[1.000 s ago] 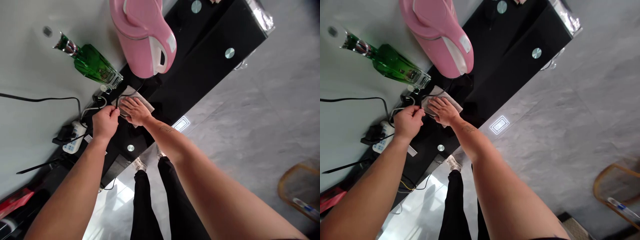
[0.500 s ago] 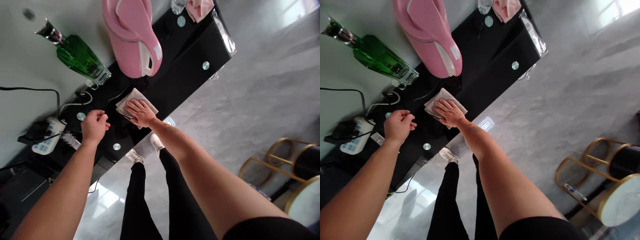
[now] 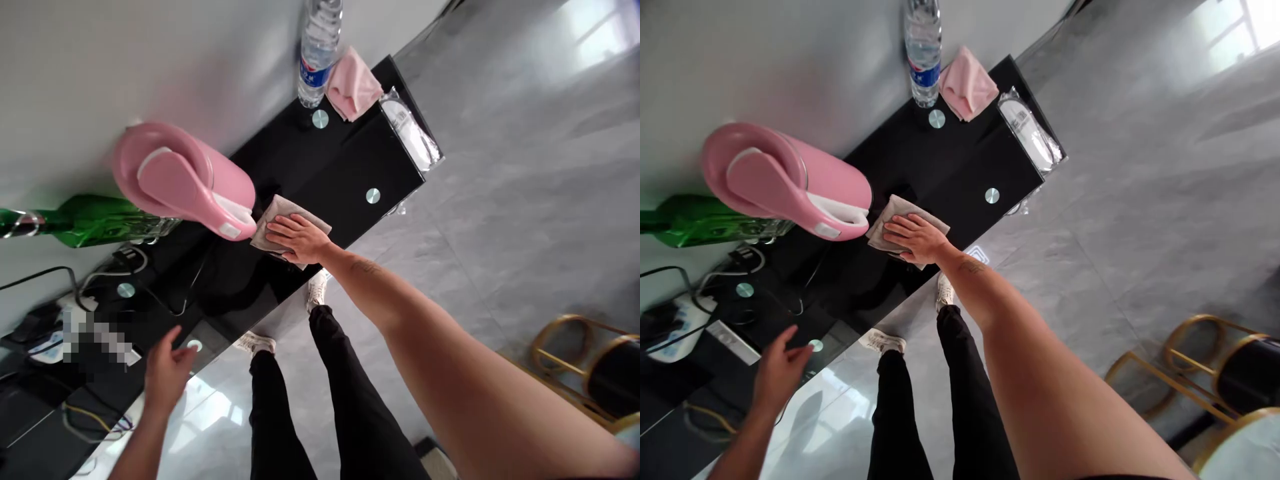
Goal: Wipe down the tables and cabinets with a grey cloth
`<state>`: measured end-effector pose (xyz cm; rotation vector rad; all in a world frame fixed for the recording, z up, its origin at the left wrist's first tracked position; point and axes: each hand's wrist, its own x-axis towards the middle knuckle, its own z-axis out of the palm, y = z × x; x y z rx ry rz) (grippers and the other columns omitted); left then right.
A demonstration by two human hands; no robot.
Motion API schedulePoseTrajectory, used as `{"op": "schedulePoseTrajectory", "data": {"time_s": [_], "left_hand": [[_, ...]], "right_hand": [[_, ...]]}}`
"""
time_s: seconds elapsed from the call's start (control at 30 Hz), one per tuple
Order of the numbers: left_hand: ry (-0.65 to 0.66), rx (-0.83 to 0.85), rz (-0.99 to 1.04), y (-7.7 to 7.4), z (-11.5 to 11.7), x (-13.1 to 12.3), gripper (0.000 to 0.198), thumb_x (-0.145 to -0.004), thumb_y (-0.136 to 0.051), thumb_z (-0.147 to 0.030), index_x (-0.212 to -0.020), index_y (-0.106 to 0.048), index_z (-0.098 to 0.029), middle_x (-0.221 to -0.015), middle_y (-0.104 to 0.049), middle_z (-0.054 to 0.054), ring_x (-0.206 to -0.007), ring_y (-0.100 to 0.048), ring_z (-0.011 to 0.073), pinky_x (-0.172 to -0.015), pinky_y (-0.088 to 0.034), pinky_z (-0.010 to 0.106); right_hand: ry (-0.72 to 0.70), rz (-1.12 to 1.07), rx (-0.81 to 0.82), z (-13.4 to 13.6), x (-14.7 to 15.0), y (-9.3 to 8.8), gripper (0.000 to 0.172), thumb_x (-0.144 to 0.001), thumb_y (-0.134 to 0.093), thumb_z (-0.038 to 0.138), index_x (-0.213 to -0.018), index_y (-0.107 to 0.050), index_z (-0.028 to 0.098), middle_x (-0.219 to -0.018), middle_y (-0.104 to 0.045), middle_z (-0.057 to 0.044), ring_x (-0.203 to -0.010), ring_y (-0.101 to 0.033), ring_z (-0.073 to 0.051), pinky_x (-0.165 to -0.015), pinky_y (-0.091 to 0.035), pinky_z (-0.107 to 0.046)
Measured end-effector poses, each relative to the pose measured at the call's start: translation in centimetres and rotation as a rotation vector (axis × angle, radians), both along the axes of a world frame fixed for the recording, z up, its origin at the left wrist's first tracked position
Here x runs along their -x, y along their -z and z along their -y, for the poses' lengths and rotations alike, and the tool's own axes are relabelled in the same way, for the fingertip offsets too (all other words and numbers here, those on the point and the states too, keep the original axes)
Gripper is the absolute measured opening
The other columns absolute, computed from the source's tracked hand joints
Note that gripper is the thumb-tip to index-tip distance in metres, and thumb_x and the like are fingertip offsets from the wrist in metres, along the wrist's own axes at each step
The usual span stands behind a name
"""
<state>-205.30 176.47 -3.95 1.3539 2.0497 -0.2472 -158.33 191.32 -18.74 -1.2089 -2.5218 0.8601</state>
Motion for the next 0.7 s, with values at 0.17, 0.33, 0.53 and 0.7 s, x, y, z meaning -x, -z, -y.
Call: {"op": "schedulePoseTrajectory", "data": {"time_s": [0.17, 0.33, 0.53, 0.7], "left_hand": [[-0.292, 0.299, 0.076, -3.3, 13.2, -1.0, 0.087, -0.070, -0.070, -0.071, -0.138, -0.063, -0.017, -0.148, -0.068, 0.021, -0.098, -0.080, 0.0347, -0.093, -0.068, 0.048], [-0.431, 0.479, 0.049, -4.2, 19.4, -3.5, 0.081, -0.062, -0.071, -0.070, -0.129, -0.065, -0.024, -0.145, -0.074, 0.016, -0.104, -0.081, 0.0370, -0.102, -0.066, 0.051], [-0.442, 0.435, 0.122, -3.7, 19.0, -7.4, 0.081, -0.075, -0.068, -0.071, -0.139, -0.066, -0.020, -0.141, -0.076, 0.017, -0.117, -0.079, 0.0376, -0.111, -0.063, 0.051], [-0.477, 0.470, 0.216, -3.8, 17.2, -8.1, 0.083, -0.069, -0.078, -0.076, -0.133, -0.070, -0.023, -0.134, -0.079, 0.017, -0.122, -0.078, 0.0401, -0.098, -0.069, 0.047]], "right_hand": [[0.024, 0.054, -0.013, -9.5, -3.2, 0.5, 0.082, -0.101, -0.065, 0.039, -0.177, -0.037, 0.025, -0.188, -0.027, -0.005, -0.173, -0.020, -0.039, -0.140, -0.009, -0.066], [-0.077, 0.048, -0.079, -17.8, -5.8, 2.0, 0.082, -0.106, -0.055, 0.041, -0.179, -0.026, 0.016, -0.189, -0.016, -0.010, -0.173, -0.013, -0.046, -0.136, -0.004, -0.074], [0.178, 0.037, -0.030, -19.5, -3.8, 2.6, 0.077, -0.109, -0.052, 0.039, -0.177, -0.027, 0.012, -0.189, -0.013, -0.016, -0.174, -0.007, -0.045, -0.137, 0.001, -0.075], [0.379, -0.003, -0.057, -12.0, -6.8, 0.6, 0.070, -0.108, -0.056, 0.037, -0.173, -0.041, 0.015, -0.186, -0.029, -0.014, -0.174, -0.018, -0.038, -0.142, -0.005, -0.065]]}}
